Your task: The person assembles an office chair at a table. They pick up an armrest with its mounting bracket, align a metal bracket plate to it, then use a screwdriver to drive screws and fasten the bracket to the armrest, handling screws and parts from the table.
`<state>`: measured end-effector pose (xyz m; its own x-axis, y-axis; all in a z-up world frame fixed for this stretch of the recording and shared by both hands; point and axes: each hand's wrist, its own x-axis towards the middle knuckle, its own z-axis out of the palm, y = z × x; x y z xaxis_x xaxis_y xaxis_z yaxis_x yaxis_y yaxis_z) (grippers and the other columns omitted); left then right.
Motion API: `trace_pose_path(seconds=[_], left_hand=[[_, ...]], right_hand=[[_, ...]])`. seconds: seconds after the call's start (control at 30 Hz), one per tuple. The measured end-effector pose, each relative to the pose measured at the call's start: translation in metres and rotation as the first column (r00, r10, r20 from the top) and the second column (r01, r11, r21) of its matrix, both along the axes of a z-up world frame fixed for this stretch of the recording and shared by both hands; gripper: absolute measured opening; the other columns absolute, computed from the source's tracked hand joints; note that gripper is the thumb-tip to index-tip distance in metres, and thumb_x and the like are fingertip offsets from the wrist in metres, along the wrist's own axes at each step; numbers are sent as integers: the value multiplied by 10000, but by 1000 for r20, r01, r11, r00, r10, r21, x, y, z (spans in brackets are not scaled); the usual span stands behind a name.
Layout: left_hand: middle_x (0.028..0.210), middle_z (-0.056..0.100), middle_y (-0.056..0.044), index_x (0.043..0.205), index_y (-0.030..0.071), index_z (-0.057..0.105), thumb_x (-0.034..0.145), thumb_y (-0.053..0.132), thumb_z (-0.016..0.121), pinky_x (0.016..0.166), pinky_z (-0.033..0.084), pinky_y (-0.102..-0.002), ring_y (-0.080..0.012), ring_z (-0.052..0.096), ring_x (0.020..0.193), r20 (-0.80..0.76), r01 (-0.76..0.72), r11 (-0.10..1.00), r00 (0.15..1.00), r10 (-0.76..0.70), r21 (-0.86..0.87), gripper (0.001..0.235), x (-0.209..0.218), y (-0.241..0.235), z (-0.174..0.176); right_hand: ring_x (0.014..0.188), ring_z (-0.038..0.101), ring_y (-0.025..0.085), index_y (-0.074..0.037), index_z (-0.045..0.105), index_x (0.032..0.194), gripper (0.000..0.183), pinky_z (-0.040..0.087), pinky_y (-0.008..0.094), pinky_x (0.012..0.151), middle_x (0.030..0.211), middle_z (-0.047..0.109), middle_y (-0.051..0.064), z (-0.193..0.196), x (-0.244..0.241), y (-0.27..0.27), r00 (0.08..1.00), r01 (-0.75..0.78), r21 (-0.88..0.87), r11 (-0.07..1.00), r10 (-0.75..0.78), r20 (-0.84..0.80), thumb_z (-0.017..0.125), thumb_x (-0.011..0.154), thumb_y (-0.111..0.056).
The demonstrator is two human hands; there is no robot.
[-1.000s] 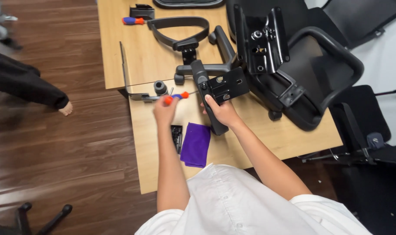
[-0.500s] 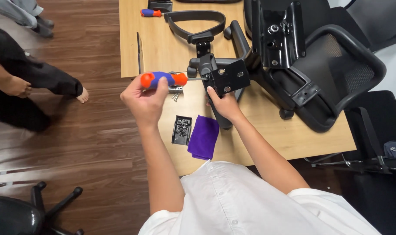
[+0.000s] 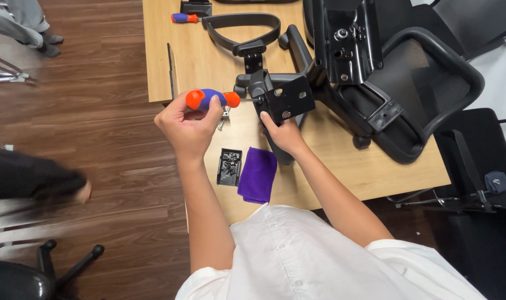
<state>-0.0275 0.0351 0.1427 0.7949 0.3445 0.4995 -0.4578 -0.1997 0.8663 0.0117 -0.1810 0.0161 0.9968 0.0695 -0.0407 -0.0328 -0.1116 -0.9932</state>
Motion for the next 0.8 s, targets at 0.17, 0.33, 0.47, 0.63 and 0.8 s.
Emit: trace_pose_path(seconds=[0.17, 0.33, 0.47, 0.63, 0.8], left_hand=[[777, 728, -26, 928, -29, 748, 843, 71, 832, 650, 569, -207, -68, 696, 680, 11, -16, 998, 1000, 16, 61, 156, -3, -2, 6], [760, 729, -24, 920, -21, 752, 831, 87, 838, 635, 565, -209, -71, 698, 662, -18, -16, 996, 1000, 17, 90, 164, -9, -6, 18], [800, 733, -51, 931, -17, 741, 822, 80, 841, 635, 583, -233, -99, 724, 691, 7, -18, 982, 1000, 17, 186, 177, -14, -9, 32], [977, 696, -118, 1062, -2, 720, 829, 43, 826, 683, 635, -266, -153, 738, 833, 49, 30, 967, 998, -44, 254, 259, -19, -11, 39], [1162, 718, -107, 1291, 50, 627, 884, -8, 772, 735, 645, -272, -186, 758, 1004, -5, 149, 962, 988, -152, 229, 435, -17, -8, 33]], right_hand=[[694, 687, 133, -4, 655, 1027, 227, 609, 297, 592, 842, 692, 57, -1, -2, -2, 1000, -4, -4, 1000, 4, 5, 640, 1000, -229], [744, 695, 118, -10, 650, 1047, 228, 624, 296, 599, 866, 692, 48, 3, -5, 0, 1000, 1, 7, 1000, -1, -1, 643, 985, -229], [726, 696, 121, -5, 658, 1040, 233, 616, 295, 594, 853, 700, 49, 2, -8, 0, 1000, 2, -33, 999, -1, 15, 646, 989, -232], [660, 690, 136, 6, 662, 1001, 234, 591, 297, 578, 807, 696, 52, 4, -11, -1, 999, -13, -72, 997, 16, 49, 652, 995, -229], [649, 683, 133, 2, 655, 986, 240, 591, 298, 569, 799, 691, 55, 5, -11, -2, 1000, -3, -23, 1000, 3, -22, 643, 988, -238]])
